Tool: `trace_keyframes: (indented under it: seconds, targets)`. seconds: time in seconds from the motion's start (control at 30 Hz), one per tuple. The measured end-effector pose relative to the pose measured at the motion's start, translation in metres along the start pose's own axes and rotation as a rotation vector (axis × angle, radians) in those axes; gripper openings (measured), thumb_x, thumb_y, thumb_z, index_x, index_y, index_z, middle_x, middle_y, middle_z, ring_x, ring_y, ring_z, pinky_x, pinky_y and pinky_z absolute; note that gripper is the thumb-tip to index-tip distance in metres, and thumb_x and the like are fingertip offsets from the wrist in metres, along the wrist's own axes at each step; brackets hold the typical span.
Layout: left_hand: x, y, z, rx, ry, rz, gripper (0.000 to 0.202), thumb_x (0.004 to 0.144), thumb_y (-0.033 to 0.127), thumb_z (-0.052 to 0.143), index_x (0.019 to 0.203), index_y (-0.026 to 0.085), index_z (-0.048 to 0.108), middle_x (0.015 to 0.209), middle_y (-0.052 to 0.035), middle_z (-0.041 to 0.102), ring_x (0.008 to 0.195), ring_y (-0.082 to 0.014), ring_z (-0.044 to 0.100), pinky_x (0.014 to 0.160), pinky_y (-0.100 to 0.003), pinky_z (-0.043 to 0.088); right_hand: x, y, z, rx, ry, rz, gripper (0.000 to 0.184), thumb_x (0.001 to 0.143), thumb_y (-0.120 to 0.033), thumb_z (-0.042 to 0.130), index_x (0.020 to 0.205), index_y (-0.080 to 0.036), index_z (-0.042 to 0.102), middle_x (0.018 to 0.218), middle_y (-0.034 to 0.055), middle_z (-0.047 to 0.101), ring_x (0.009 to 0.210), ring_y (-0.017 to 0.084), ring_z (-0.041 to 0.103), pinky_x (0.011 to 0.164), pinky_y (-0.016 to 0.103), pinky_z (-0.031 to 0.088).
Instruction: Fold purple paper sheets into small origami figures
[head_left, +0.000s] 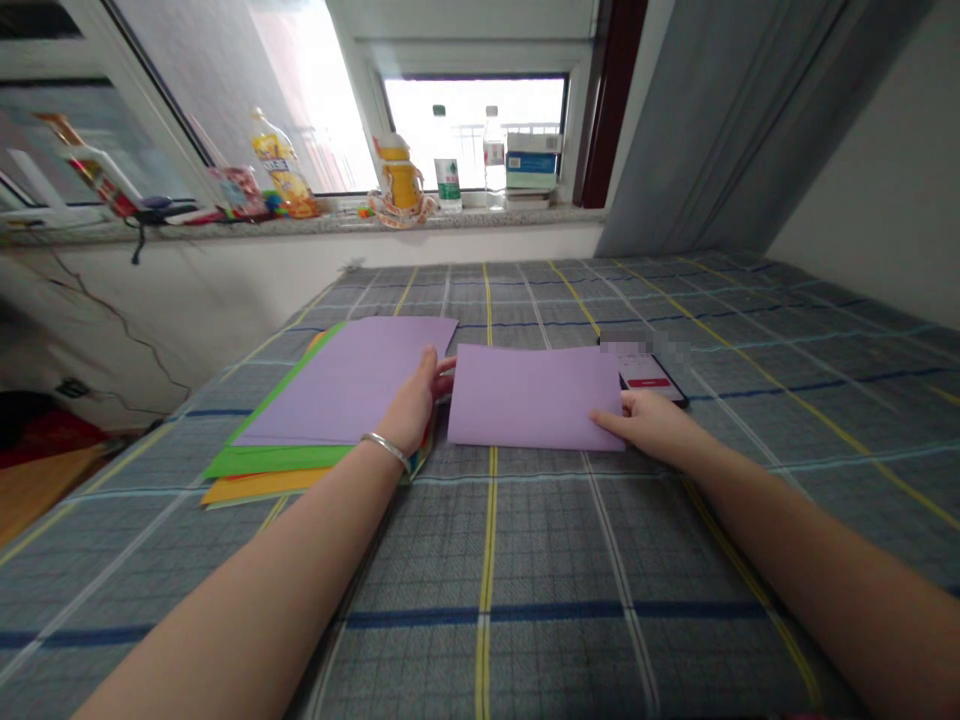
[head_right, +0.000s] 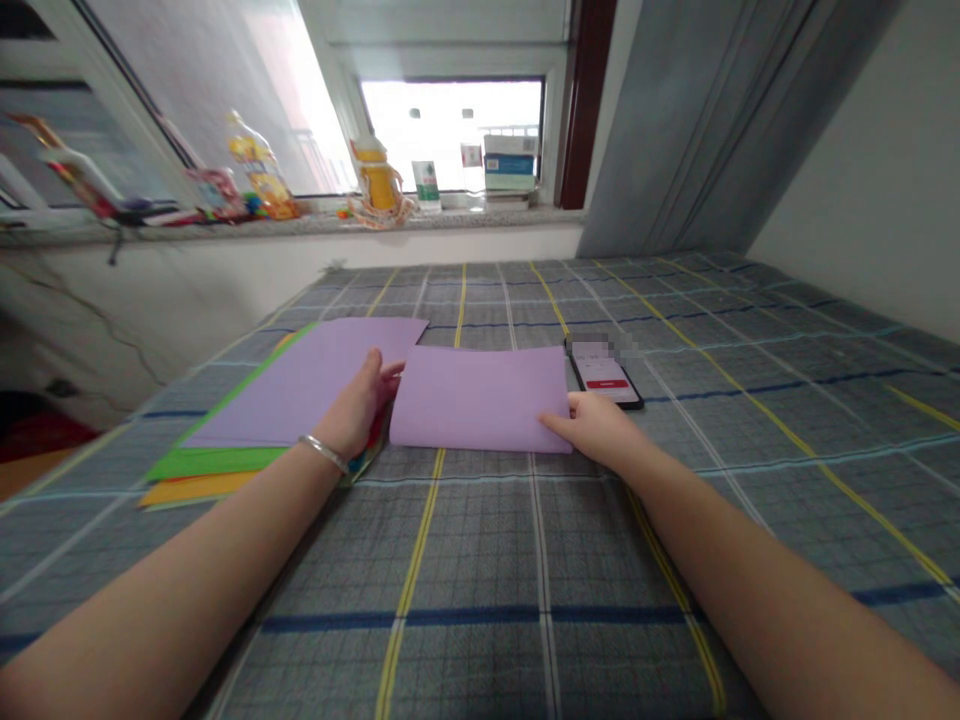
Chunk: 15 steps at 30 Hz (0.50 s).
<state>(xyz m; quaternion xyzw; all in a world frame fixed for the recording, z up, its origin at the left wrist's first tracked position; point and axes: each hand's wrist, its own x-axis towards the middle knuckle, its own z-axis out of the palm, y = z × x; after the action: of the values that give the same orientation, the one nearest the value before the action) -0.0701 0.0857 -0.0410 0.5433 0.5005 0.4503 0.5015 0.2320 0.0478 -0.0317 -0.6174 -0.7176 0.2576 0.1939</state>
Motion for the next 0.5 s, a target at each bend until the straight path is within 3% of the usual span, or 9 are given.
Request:
trace_keyframes:
  seconds: [0.13,0.2,0.3,0.5]
  targets:
    - [-0.001,0.0,0.004,0.123,0.033,-0.016,0.06,0.071,0.051,0.07,0.117,0.014,0.061,0.106,-0.0118,0.071,0.09,-0.0239,0.068,0.078,-0.034,0.053,-0.001,-0.005,0.004,-0.109,0.137,-0.043,0.017,0.08,-0.036,0.061,0.077,-0.02,0.065,0.073,0.0073,0.07,0.069,0.023,0.065,0.059,0.031,0.046]
    - [-0.002,0.0,0.004,0.175,0.006,-0.005,0.053,0.069,0.043,0.073,0.112,0.014,0.064,0.105,-0.0109,0.071,0.088,-0.0228,0.068,0.077,-0.033,0.053,-0.001,-0.006,0.004,-0.108,0.155,-0.048,0.018,0.08,-0.035,0.06,0.085,-0.019,0.065,0.08,0.0086,0.071,0.074,0.024,0.066,0.063,0.032,0.048]
    - [-0.003,0.0,0.003,0.207,-0.05,-0.001,0.047,0.07,0.043,0.071,0.105,0.012,0.066,0.103,-0.0111,0.071,0.086,-0.0237,0.068,0.073,-0.034,0.053,0.001,-0.003,0.007,-0.068,0.161,-0.044,0.022,0.079,-0.035,0.06,0.092,-0.016,0.063,0.088,0.01,0.071,0.079,0.025,0.066,0.068,0.034,0.05]
    - [-0.009,0.006,0.002,0.209,-0.01,-0.006,0.045,0.069,0.045,0.07,0.099,0.012,0.068,0.092,-0.0087,0.072,0.084,-0.0249,0.067,0.074,-0.037,0.053,0.01,0.014,0.019,0.198,0.321,-0.141,0.043,0.077,-0.032,0.065,0.117,-0.02,0.054,0.109,0.0112,0.068,0.099,0.026,0.065,0.088,0.043,0.051]
